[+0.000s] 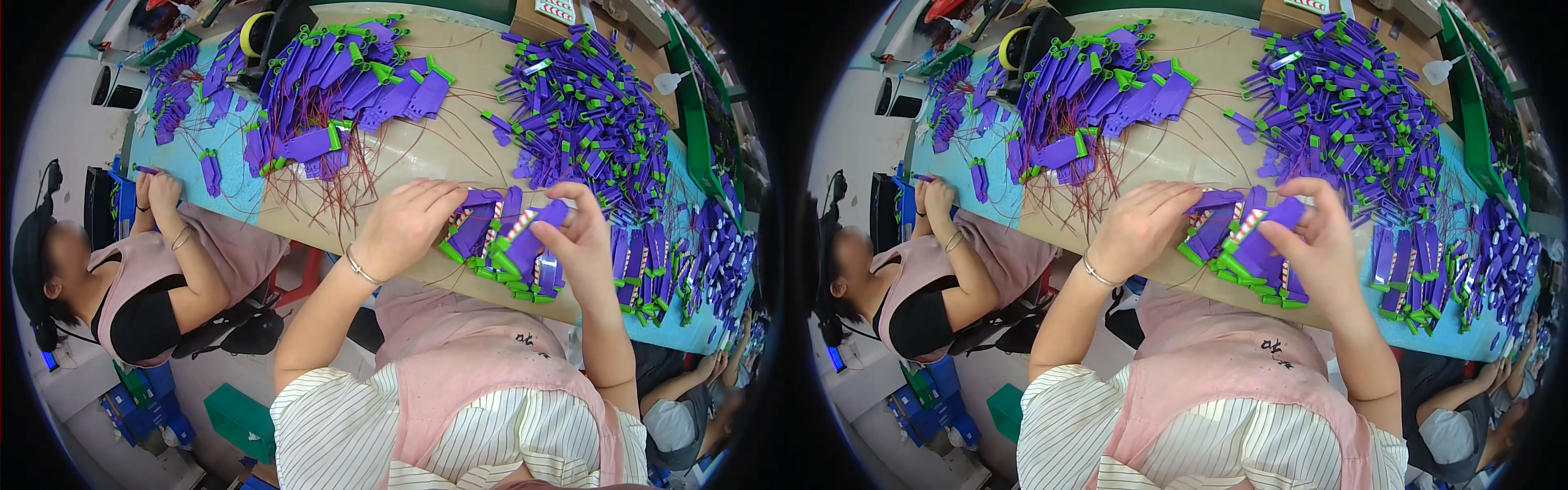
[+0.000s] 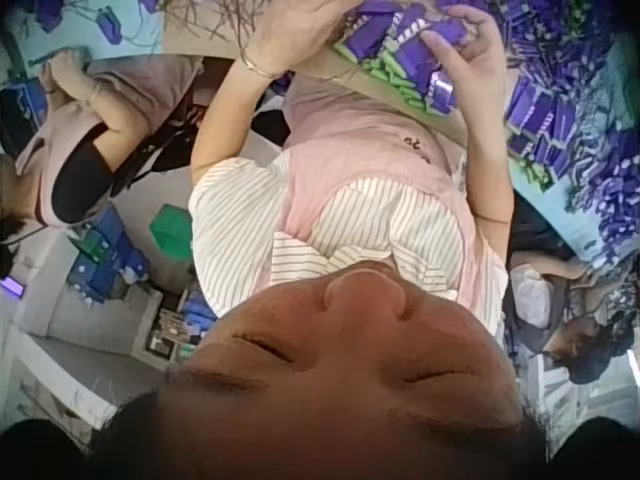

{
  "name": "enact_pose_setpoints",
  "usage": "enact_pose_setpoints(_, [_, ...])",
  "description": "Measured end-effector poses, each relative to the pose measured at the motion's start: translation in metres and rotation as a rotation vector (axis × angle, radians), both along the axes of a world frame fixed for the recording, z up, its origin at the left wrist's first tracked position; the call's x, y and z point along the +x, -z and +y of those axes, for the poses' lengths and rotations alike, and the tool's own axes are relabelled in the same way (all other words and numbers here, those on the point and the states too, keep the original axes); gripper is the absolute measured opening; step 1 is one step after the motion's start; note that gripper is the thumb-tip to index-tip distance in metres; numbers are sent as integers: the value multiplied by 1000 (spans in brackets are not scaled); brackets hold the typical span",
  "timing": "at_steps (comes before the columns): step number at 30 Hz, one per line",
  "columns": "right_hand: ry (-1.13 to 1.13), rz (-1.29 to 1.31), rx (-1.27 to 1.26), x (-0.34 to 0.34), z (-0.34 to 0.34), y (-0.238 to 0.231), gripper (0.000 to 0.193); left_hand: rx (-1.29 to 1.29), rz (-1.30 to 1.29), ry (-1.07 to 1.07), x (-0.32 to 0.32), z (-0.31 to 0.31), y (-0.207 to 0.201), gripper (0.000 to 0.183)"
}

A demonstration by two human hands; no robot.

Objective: The person assembles plastic toy pieces by hand, snapping components together and placing the assembled parts onto the table.

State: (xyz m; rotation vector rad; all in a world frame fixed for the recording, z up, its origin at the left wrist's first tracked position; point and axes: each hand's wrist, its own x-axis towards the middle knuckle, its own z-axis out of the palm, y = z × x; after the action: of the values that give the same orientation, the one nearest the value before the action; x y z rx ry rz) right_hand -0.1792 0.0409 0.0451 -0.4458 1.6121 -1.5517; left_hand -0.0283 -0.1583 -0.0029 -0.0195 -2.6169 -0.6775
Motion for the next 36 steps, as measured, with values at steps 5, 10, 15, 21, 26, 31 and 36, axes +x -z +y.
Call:
enact_pose_setpoints(5, [-67, 112, -44, 22, -37, 17, 40, -24, 27, -157, 19, 9, -11, 35])
enact_pose_setpoints(10, [-246, 777, 226, 27, -45, 45, 51, -38, -169, -219, 37, 37, -2, 37])
enact_pose_setpoints(15, [-109, 986, 70, 21, -35, 38, 43, 104, -160, -227, 47, 43, 3, 42])
enact_pose_setpoints(21, [-252, 1041, 196, 14, 3, 32, 36, 163, -122, -136, 34, 61, -2, 54])
enact_pose_setpoints(26, [-319, 1065, 213, 13, -1, 36, 35, 125, -169, -121, 33, 67, 13, 53])
enact_pose_setpoints(31, [-303, 1100, 216, 16, -1, 33, 33, 202, -146, -113, 35, 65, 14, 51])
enact_pose_setpoints(36, [-263, 1095, 104, 33, -2, 9, 32, 242, -108, -129, 44, 56, 19, 48])
